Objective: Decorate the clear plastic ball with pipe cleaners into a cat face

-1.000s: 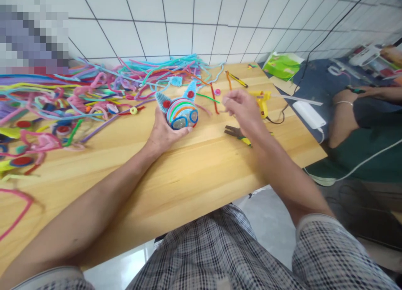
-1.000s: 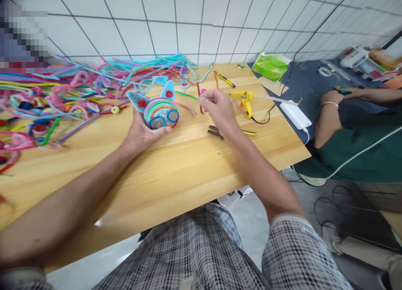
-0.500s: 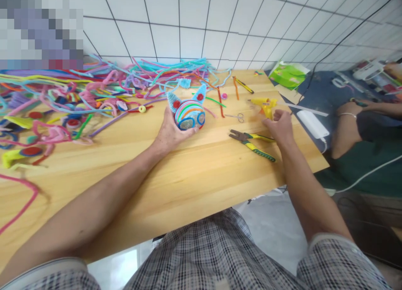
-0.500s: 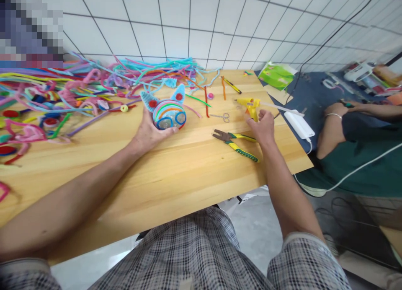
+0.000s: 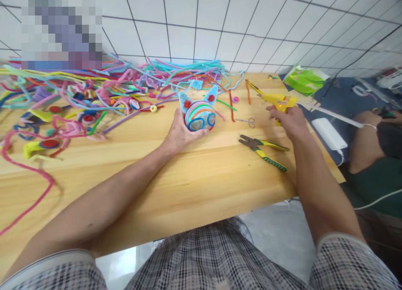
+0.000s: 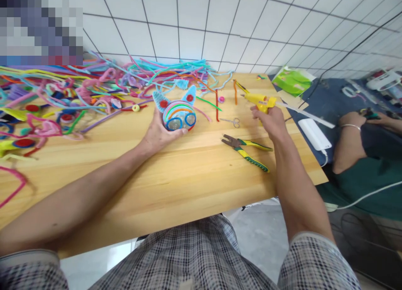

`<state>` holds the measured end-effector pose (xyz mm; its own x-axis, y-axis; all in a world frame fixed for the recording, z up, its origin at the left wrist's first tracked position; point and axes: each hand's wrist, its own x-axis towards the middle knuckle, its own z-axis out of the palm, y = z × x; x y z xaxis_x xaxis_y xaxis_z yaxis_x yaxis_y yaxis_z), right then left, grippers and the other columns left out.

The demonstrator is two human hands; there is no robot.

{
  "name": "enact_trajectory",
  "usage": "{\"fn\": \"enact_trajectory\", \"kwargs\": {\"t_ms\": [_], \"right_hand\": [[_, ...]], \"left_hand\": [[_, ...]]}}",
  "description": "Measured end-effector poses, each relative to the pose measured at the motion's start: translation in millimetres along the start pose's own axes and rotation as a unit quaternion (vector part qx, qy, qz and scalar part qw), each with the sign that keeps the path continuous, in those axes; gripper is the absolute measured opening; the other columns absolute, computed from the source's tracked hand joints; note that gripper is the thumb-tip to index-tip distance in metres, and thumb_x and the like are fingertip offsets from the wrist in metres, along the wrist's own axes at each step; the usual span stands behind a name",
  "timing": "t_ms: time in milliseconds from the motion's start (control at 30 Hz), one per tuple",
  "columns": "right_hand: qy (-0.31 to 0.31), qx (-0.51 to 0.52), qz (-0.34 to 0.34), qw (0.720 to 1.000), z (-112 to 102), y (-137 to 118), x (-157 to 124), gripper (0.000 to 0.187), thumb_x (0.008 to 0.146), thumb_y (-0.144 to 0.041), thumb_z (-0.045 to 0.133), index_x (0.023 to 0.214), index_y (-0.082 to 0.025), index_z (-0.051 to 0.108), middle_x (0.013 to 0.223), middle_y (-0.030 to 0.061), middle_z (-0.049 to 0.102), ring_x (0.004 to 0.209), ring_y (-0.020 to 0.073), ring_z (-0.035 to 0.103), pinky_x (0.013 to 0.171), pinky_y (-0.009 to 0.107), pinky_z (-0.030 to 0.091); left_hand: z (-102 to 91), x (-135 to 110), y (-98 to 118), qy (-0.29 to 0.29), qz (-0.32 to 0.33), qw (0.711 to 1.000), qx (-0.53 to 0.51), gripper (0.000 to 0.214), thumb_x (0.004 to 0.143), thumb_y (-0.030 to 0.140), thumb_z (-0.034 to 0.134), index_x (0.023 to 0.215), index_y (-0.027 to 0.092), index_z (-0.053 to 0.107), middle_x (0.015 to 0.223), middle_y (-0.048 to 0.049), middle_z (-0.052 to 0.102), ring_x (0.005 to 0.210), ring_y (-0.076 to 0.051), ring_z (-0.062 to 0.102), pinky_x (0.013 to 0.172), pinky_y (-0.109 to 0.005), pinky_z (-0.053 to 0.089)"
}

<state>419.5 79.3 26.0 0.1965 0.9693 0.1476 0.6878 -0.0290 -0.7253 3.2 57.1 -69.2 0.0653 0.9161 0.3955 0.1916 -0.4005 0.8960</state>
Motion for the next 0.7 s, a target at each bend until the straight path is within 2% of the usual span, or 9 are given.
{"fn": "enact_trajectory", "kwargs": {"t_ms": [33, 100, 200, 300, 400, 500, 600, 700], "right_hand": [[0.011, 0.059, -0.007, 0.998, 3.3, -13.1, -5.5, 0.008, 0.091, -0.030, 0.079, 0.098, -0.027, 0.080, 0.111, 0.0088, 0.088, 0.078, 0.0157, 0.068, 0.077, 0.035, 0.059], [-0.014, 0.151, -0.061, 0.987, 12.3, -43.7, -21.6, 0.025, 0.086, -0.038, 0.084, 0.109, -0.029, 0.085, 0.121, 0.0066, 0.089, 0.078, 0.0168, 0.069, 0.077, 0.038, 0.063], [-0.078, 0.187, -0.091, 0.975, 28.1, -85.6, -53.0, 0.033, 0.080, -0.051, 0.095, 0.104, -0.031, 0.085, 0.107, 0.0043, 0.089, 0.079, 0.0224, 0.072, 0.070, 0.041, 0.064], [-0.125, 0.187, -0.088, 0.970, 40.3, -104.8, -81.1, 0.035, 0.082, -0.062, 0.099, 0.091, -0.032, 0.082, 0.098, 0.0055, 0.088, 0.092, 0.0291, 0.079, 0.079, 0.045, 0.069], [-0.142, 0.159, -0.098, 0.972, 46.3, -101.2, -97.3, 0.037, 0.086, -0.067, 0.097, 0.085, -0.034, 0.080, 0.097, 0.0063, 0.086, 0.097, 0.0316, 0.080, 0.080, 0.045, 0.068], [-0.136, 0.107, -0.122, 0.977, 49.5, -87.5, -101.9, 0.029, 0.092, -0.060, 0.094, 0.087, -0.035, 0.081, 0.094, 0.0040, 0.083, 0.087, 0.0281, 0.074, 0.075, 0.043, 0.064], [-0.119, 0.095, -0.114, 0.982, 54.1, -74.0, -97.2, 0.025, 0.092, -0.059, 0.092, 0.095, -0.036, 0.083, 0.091, 0.0024, 0.080, 0.082, 0.0267, 0.071, 0.073, 0.041, 0.063], [-0.067, 0.123, -0.085, 0.987, 56.1, -63.4, -80.8, 0.030, 0.092, -0.059, 0.089, 0.107, -0.034, 0.084, 0.101, 0.0047, 0.084, 0.093, 0.0299, 0.078, 0.081, 0.044, 0.067]], "left_hand": [[0.4, -0.1, 0.1, 0.005, 0.001, 1.000, 0.000, 0.107, 0.075, 0.063, 0.111, 0.155, 0.026, 0.050, 0.159, -0.0164, 0.069, 0.146, -0.037, 0.075, 0.131, -0.058, 0.062], [0.7, -0.4, -0.1, 0.016, 0.001, 1.000, 0.004, 0.104, 0.077, 0.061, 0.111, 0.155, 0.027, 0.050, 0.159, -0.0164, 0.069, 0.147, -0.037, 0.075, 0.132, -0.060, 0.061], [1.1, -1.3, -0.9, 0.025, -0.005, 1.000, 0.005, 0.102, 0.076, 0.059, 0.111, 0.153, 0.028, 0.051, 0.159, -0.0156, 0.069, 0.147, -0.037, 0.074, 0.131, -0.059, 0.062], [2.4, -2.1, -1.9, 0.022, -0.009, 1.000, -0.002, 0.102, 0.076, 0.059, 0.112, 0.152, 0.028, 0.051, 0.157, -0.0146, 0.069, 0.144, -0.036, 0.076, 0.128, -0.057, 0.064], [3.4, -2.7, -3.2, 0.012, -0.012, 1.000, -0.005, 0.103, 0.077, 0.058, 0.112, 0.153, 0.028, 0.049, 0.158, -0.0147, 0.069, 0.144, -0.036, 0.076, 0.128, -0.058, 0.064], [2.5, -3.1, -4.6, 0.007, -0.015, 1.000, 0.003, 0.103, 0.078, 0.057, 0.111, 0.153, 0.028, 0.048, 0.159, -0.0160, 0.068, 0.144, -0.036, 0.076, 0.127, -0.058, 0.065], [0.2, -3.4, -4.6, 0.008, -0.011, 1.000, 0.013, 0.103, 0.078, 0.060, 0.111, 0.154, 0.028, 0.049, 0.157, -0.0157, 0.067, 0.145, -0.037, 0.075, 0.128, -0.058, 0.064], [-1.3, -3.8, -1.5, 0.016, -0.008, 1.000, 0.018, 0.105, 0.077, 0.066, 0.111, 0.155, 0.028, 0.051, 0.156, -0.0143, 0.069, 0.145, -0.036, 0.075, 0.130, -0.056, 0.062]]}}
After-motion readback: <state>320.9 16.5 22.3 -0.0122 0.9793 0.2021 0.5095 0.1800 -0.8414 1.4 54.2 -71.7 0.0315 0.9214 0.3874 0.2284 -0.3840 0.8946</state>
